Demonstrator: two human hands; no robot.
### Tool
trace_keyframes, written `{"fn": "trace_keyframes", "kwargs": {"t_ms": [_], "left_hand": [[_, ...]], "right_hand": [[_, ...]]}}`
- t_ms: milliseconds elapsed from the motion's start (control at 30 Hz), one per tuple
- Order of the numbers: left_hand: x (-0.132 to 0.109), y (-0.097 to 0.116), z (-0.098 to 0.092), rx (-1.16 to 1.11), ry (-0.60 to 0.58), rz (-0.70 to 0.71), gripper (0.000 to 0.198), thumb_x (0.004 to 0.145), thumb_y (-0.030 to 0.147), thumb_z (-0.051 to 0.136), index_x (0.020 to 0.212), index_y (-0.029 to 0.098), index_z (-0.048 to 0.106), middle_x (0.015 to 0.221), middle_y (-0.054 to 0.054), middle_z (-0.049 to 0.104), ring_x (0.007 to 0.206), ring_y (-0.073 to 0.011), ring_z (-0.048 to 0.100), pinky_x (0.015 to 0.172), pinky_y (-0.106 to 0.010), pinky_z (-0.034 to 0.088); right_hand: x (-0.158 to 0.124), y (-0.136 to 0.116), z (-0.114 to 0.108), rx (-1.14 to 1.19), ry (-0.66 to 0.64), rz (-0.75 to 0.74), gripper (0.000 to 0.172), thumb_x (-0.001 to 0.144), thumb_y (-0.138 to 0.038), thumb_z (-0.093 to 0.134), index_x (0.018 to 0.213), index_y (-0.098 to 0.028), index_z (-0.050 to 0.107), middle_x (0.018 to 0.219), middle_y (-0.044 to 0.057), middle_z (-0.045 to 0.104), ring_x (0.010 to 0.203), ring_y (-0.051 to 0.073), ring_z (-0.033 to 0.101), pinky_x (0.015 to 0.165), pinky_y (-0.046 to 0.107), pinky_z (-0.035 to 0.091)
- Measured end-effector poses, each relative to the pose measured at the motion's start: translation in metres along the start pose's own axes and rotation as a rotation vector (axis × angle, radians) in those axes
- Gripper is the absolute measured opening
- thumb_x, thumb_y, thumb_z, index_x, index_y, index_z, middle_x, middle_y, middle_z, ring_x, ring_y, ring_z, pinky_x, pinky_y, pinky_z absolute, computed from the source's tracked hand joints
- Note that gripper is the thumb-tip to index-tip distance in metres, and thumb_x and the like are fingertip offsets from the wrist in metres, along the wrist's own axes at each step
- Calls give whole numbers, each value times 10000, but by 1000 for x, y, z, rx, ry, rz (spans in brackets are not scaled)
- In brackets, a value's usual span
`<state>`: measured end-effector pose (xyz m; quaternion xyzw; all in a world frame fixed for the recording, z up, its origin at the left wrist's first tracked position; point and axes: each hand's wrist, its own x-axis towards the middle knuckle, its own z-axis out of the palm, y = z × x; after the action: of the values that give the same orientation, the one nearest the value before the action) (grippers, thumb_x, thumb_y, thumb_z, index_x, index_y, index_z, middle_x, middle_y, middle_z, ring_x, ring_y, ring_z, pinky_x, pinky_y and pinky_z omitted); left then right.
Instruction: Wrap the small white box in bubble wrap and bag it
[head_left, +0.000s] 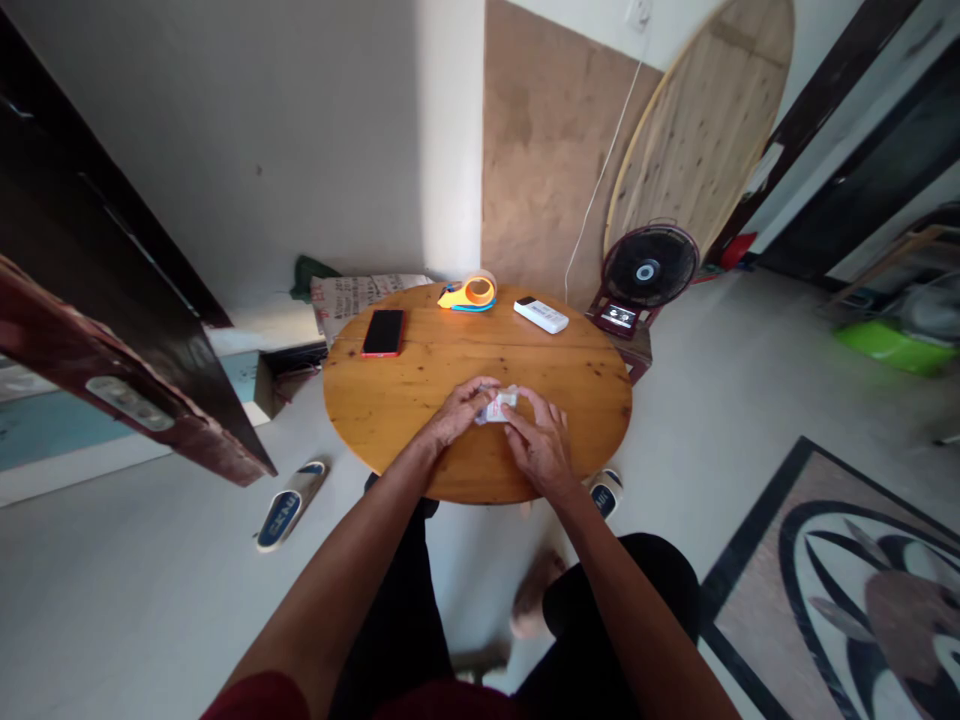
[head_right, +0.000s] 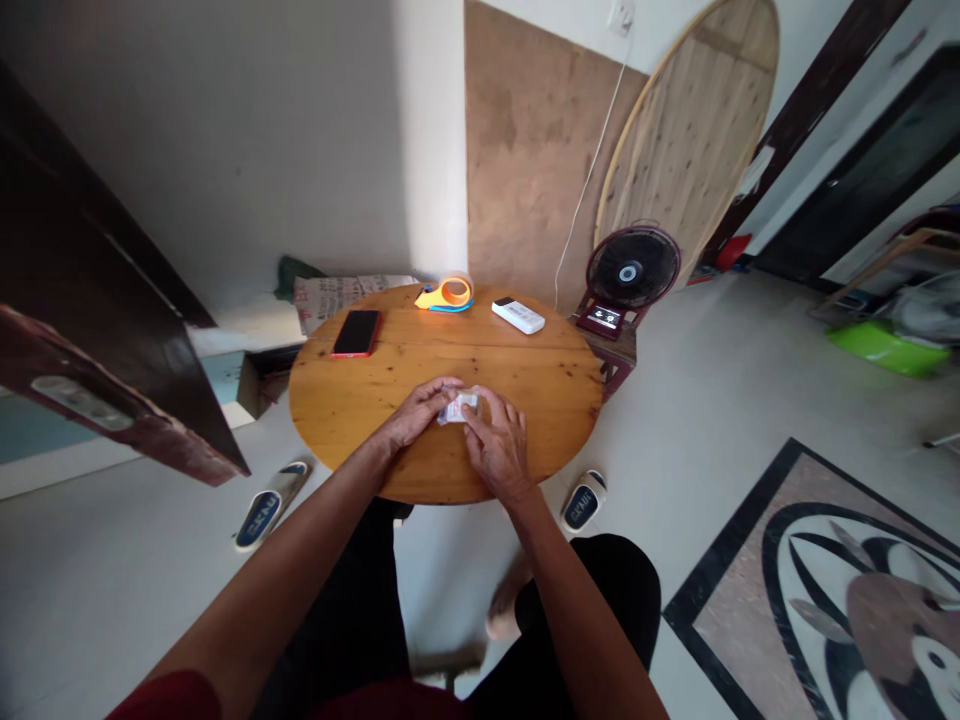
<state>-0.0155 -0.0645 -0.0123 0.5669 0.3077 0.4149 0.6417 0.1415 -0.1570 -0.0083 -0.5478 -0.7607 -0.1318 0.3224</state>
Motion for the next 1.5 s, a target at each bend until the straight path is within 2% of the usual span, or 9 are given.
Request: {"fn": "trace_keyframes", "kwargs": {"t_ms": [300, 433, 500, 667, 833, 1033, 1167, 1367, 1500], "left_hand": [[-3, 0, 2, -2, -39, 19, 466, 664, 407, 758, 1015, 155, 581, 854, -3, 639, 712, -109, 566, 670, -218, 431], [-2, -1, 3, 5, -50, 16, 462, 643, 350, 776, 1012, 156, 578, 892, -8, 646, 738, -109, 577, 700, -218, 448], [-1, -2, 2, 22, -56, 22, 448, 653, 329, 766, 1024, 159, 579, 904, -7, 649, 749, -111, 582, 716, -223, 457], [-2, -3, 1, 69, -94, 66, 426, 685, 286, 736, 1063, 164, 581, 952, -14, 649, 784, -112, 585, 737, -218, 462], [-3, -3, 1, 46, -115, 90, 469, 689, 271, 727, 1113, 174, 552, 984, -20, 635, 818, -114, 584, 740, -208, 456], [-1, -2, 3, -20, -90, 28, 566, 663, 255, 738, 1179, 176, 520, 1076, -51, 639, 875, -131, 612, 789, -234, 473], [0, -1, 3, 14, -65, 17, 577, 665, 272, 738, 1194, 169, 531, 1079, -55, 648, 872, -138, 618, 797, -247, 481], [3, -7, 2, 76, -9, 25, 609, 680, 339, 738, 1225, 159, 535, 1105, -71, 636, 932, -168, 612, 856, -293, 481], [7, -13, 0, 41, 84, 50, 689, 641, 327, 779, 1255, 165, 512, 1139, -82, 612, 963, -174, 599, 885, -311, 477]], "right_hand": [[-2, 0, -1, 114, -41, -31, 329, 860, -178, 512, 1137, -284, 655, 1409, 87, 450, 1187, 277, 482, 945, 458, 387], [-4, 6, -1, 355, 110, 96, 286, 863, -212, 516, 1121, -237, 637, 1333, 105, 498, 1205, 248, 499, 1014, 431, 398], [-4, 10, 0, 469, 150, 189, 348, 853, -240, 536, 1197, -219, 584, 1318, 114, 502, 1228, 249, 487, 1035, 425, 399], [4, 17, 5, 619, 35, 264, 531, 824, -274, 579, 1340, -223, 465, 1395, 112, 447, 1272, 255, 454, 1065, 429, 377], [15, 22, 10, 684, -49, 234, 422, 817, -291, 606, 1231, -226, 557, 1291, 90, 547, 1233, 228, 489, 1070, 384, 370], [16, 25, 13, 774, -67, 372, 344, 787, -363, 656, 1095, -218, 608, 1124, 62, 648, 1083, 219, 584, 991, 369, 425], [18, 27, 15, 898, -143, 458, 360, 765, -385, 667, 1074, -210, 608, 1062, 59, 669, 982, 221, 629, 913, 377, 480], [17, 28, 15, 1024, -151, 522, 684, 725, -335, 700, 1348, -239, 434, 1309, 99, 552, 1119, 221, 591, 1005, 398, 445], [17, 27, 16, 1074, -167, 520, 588, 763, -368, 665, 1306, -233, 483, 1302, 93, 569, 1140, 224, 581, 1022, 405, 438]]}}
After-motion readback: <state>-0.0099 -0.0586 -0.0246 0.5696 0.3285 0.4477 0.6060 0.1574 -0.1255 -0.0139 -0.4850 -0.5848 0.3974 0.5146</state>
